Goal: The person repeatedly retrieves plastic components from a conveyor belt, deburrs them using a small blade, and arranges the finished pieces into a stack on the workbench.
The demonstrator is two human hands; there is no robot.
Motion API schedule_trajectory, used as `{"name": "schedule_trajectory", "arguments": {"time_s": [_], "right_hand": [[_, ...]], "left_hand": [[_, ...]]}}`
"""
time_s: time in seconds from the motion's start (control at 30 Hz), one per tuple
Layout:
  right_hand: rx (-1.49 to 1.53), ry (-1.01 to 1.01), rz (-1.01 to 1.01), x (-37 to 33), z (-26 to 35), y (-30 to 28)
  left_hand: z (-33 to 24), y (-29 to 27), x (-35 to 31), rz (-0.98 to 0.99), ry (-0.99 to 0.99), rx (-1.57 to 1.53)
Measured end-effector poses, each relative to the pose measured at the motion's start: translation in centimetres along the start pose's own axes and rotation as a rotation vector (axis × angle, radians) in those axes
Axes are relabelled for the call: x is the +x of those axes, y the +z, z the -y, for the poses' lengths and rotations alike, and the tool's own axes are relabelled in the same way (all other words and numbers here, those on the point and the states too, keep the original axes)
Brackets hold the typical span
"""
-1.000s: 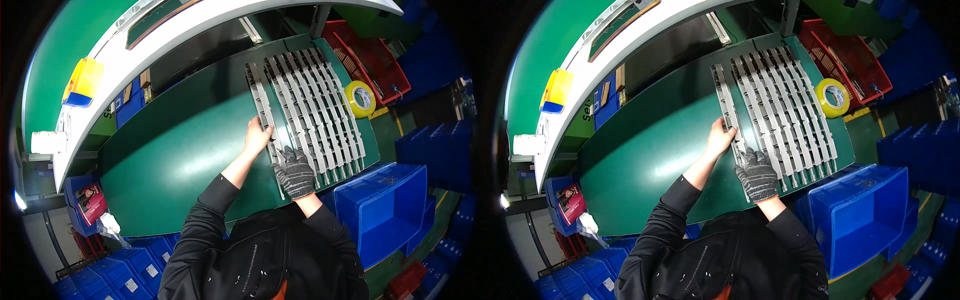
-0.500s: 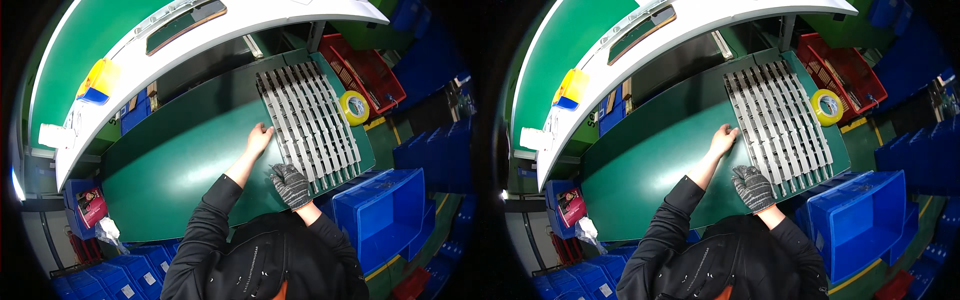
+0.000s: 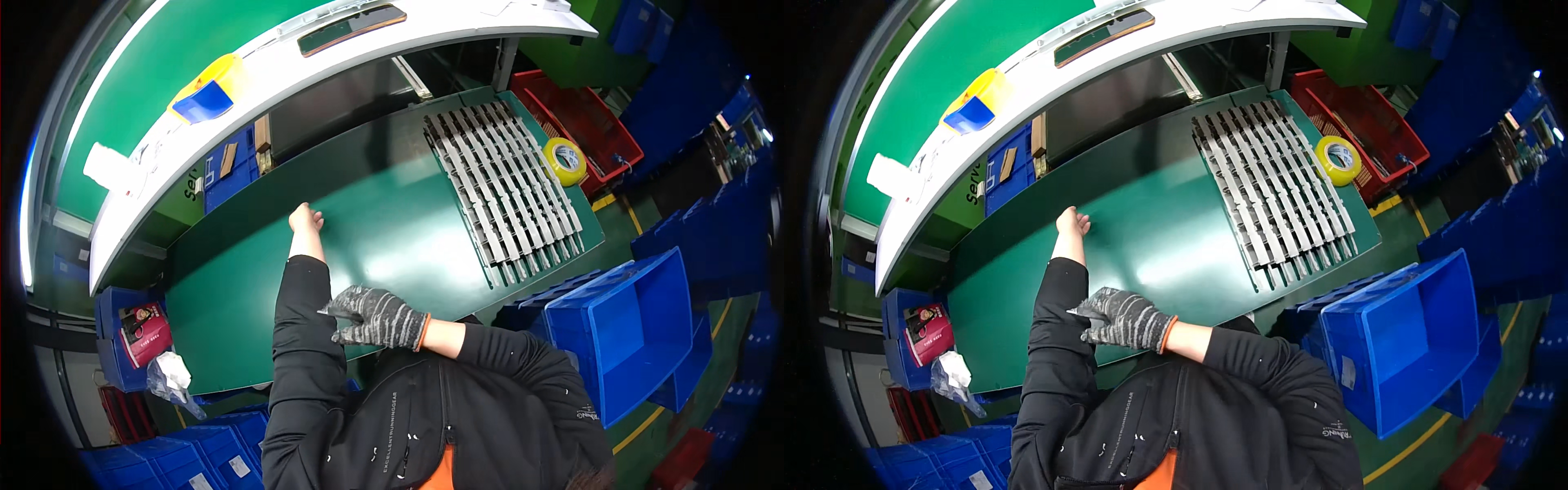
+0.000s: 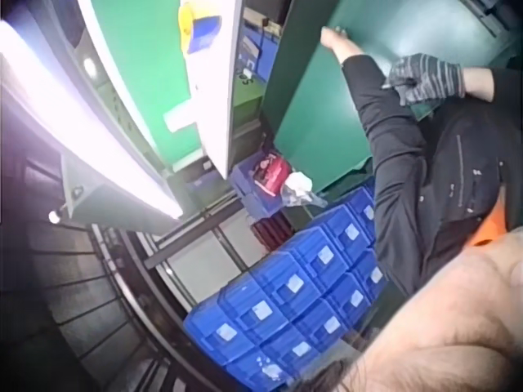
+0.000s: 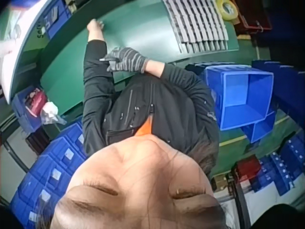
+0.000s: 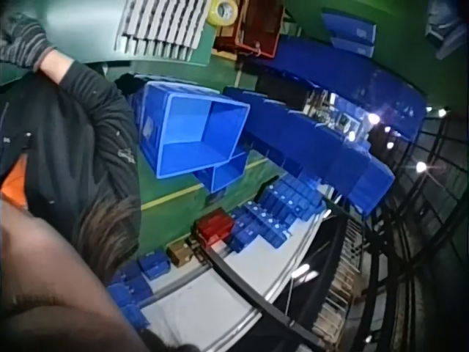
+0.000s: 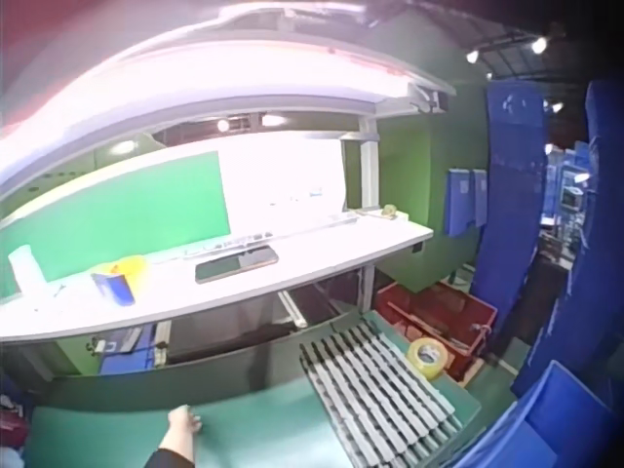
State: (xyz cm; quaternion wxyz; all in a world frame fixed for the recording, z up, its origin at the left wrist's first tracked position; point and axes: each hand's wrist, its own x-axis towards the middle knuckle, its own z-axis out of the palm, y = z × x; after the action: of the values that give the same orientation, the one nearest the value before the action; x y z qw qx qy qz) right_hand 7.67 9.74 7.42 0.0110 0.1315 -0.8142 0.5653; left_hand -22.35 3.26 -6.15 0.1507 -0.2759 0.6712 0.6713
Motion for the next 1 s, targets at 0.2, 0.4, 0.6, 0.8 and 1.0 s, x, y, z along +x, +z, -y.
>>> {"name": "schedule_trajectory", "arguments": {"time_s": [0.2, 0.4, 0.6, 0.8, 1.0], "right_hand": [[0.026, -0.099, -0.281, 0.3, 2.2, 5.5], [0.236, -0.065, -0.126, -1.0, 4.6, 5.9], [0.320, 0.030, -0.101, -0.6, 5.2, 6.2], [1.107, 0.079, 0.299, -2.0, 2.8, 4.8], [0.721, -0.079, 0.326, -0.8, 0.9, 7.8]], "left_hand": [[-1.5, -6.4, 1.6, -0.033, -0.094, -0.246], [-2.4, -10.3, 1.3, -0.101, -0.155, -0.488], [-2.4, -9.2, 1.4, -0.109, -0.215, -0.645], [-0.5, -6.9, 5.8, 0.308, -0.156, -0.499], [-1.9, -8.9, 11.4, 0.204, -0.058, -0.670]]}}
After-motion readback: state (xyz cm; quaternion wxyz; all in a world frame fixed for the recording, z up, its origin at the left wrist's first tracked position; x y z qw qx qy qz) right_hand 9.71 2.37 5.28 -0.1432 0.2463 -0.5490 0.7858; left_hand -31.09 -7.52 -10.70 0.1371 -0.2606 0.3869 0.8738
